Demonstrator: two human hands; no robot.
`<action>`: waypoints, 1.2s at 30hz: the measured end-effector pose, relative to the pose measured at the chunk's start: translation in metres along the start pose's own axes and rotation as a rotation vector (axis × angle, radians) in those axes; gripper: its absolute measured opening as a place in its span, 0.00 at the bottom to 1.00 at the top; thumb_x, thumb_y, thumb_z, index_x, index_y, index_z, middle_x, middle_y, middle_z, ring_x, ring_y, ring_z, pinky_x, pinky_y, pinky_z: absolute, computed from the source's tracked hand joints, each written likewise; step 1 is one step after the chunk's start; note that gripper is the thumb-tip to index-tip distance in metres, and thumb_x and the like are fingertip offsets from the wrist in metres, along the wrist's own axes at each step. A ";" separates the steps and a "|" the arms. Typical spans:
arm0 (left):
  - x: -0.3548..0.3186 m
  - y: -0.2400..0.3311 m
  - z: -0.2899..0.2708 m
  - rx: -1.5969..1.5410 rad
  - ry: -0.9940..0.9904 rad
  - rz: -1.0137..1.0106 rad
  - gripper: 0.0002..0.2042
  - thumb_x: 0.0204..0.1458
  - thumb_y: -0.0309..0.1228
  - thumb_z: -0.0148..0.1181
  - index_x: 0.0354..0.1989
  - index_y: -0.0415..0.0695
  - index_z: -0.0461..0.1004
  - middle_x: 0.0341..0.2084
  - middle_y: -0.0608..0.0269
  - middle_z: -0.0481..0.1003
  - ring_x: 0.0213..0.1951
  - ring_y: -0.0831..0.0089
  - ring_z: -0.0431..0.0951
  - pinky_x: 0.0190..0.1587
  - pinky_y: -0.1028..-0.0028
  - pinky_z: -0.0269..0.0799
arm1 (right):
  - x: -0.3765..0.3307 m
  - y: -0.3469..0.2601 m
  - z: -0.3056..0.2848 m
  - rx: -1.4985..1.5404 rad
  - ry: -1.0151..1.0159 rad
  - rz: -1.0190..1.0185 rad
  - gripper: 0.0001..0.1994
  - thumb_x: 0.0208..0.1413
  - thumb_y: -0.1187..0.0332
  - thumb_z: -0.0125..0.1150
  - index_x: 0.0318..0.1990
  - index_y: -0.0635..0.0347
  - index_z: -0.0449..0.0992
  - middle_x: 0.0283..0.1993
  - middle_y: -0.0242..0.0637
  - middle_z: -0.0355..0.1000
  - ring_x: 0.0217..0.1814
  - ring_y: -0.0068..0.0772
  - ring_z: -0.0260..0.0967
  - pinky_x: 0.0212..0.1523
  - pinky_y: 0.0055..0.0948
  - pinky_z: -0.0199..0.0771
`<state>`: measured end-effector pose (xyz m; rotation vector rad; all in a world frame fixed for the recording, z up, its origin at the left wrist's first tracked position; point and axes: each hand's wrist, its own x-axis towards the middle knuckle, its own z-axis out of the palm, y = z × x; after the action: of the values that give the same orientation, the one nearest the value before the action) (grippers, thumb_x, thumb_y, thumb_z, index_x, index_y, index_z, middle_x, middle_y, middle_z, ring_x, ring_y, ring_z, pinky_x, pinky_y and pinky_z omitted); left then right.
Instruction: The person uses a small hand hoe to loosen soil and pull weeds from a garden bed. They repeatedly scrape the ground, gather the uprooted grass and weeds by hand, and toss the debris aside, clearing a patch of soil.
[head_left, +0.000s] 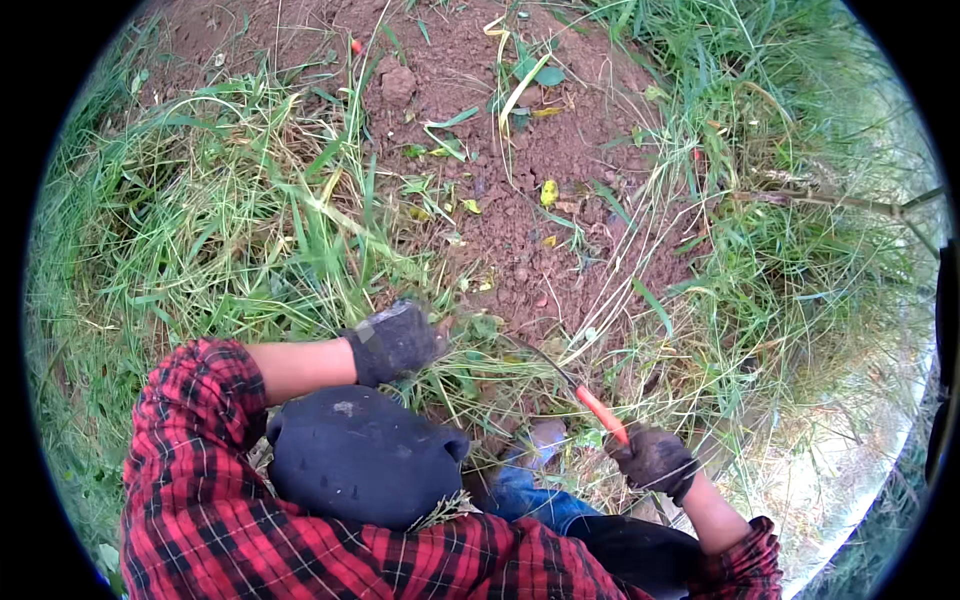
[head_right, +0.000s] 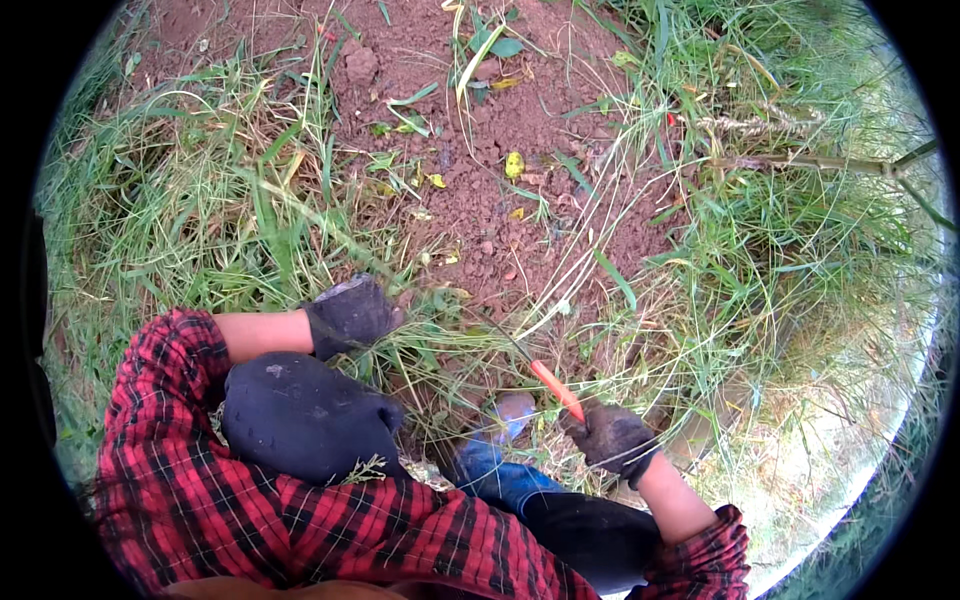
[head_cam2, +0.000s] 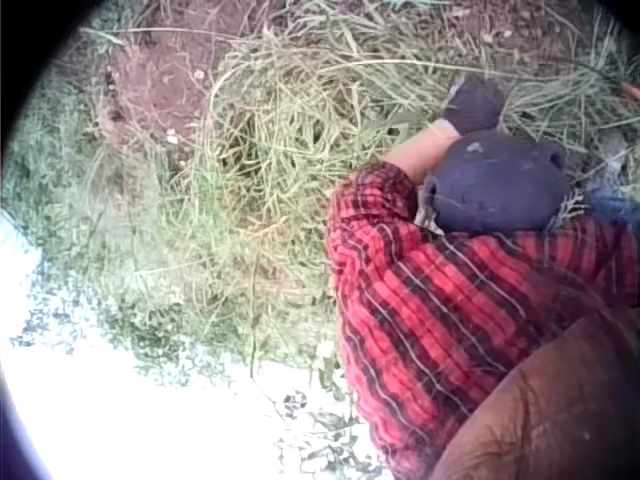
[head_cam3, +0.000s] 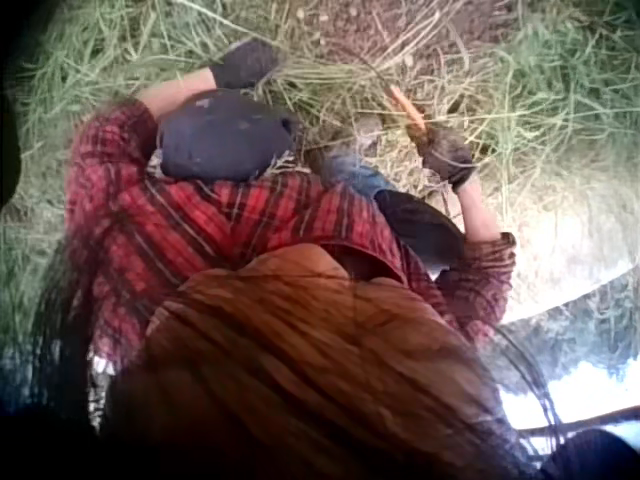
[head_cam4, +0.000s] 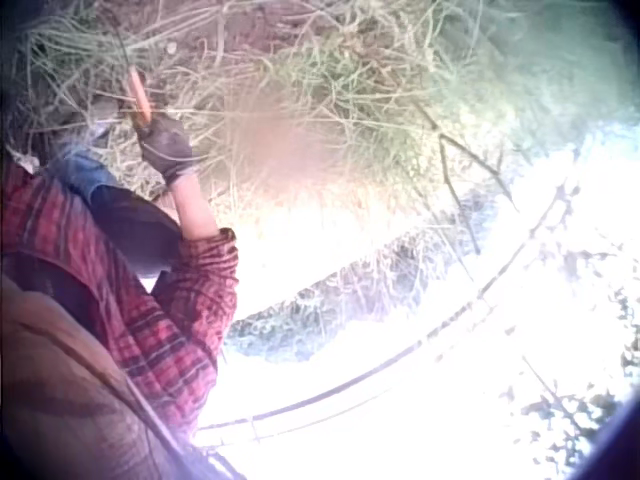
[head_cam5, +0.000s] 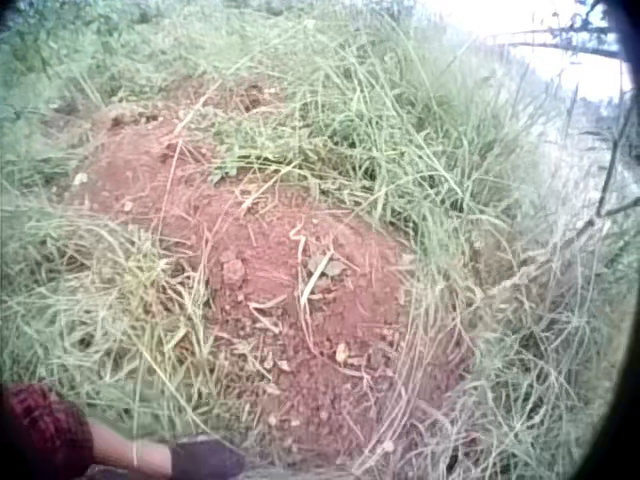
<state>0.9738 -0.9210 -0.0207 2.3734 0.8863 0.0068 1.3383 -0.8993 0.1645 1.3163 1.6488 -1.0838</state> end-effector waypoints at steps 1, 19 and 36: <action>-0.008 -0.005 0.013 0.002 0.117 0.046 0.11 0.47 0.29 0.48 0.36 0.38 0.72 0.20 0.57 0.72 0.24 0.60 0.76 0.30 0.63 0.71 | 0.005 0.010 -0.004 0.012 0.104 -0.156 0.22 0.54 0.49 0.49 0.40 0.63 0.69 0.22 0.49 0.71 0.27 0.51 0.71 0.29 0.44 0.70; 0.023 -0.114 -0.046 0.574 -0.149 -0.284 0.14 0.43 0.26 0.52 0.41 0.43 0.72 0.28 0.55 0.73 0.33 0.62 0.73 0.34 0.67 0.66 | 0.124 -0.087 0.099 0.604 0.306 -0.009 0.23 0.54 0.52 0.51 0.43 0.67 0.65 0.28 0.56 0.69 0.33 0.57 0.69 0.35 0.46 0.69; 0.003 -0.057 -0.008 0.543 -0.084 -0.344 0.06 0.44 0.30 0.50 0.30 0.45 0.69 0.23 0.59 0.71 0.30 0.63 0.71 0.36 0.66 0.64 | 0.208 -0.117 0.021 0.289 0.388 0.029 0.25 0.55 0.48 0.44 0.36 0.67 0.71 0.27 0.54 0.70 0.32 0.54 0.71 0.35 0.44 0.70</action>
<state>0.9404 -0.8807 -0.0450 2.6367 1.3808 -0.5269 1.1856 -0.8608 -0.0155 1.8264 1.7857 -1.1318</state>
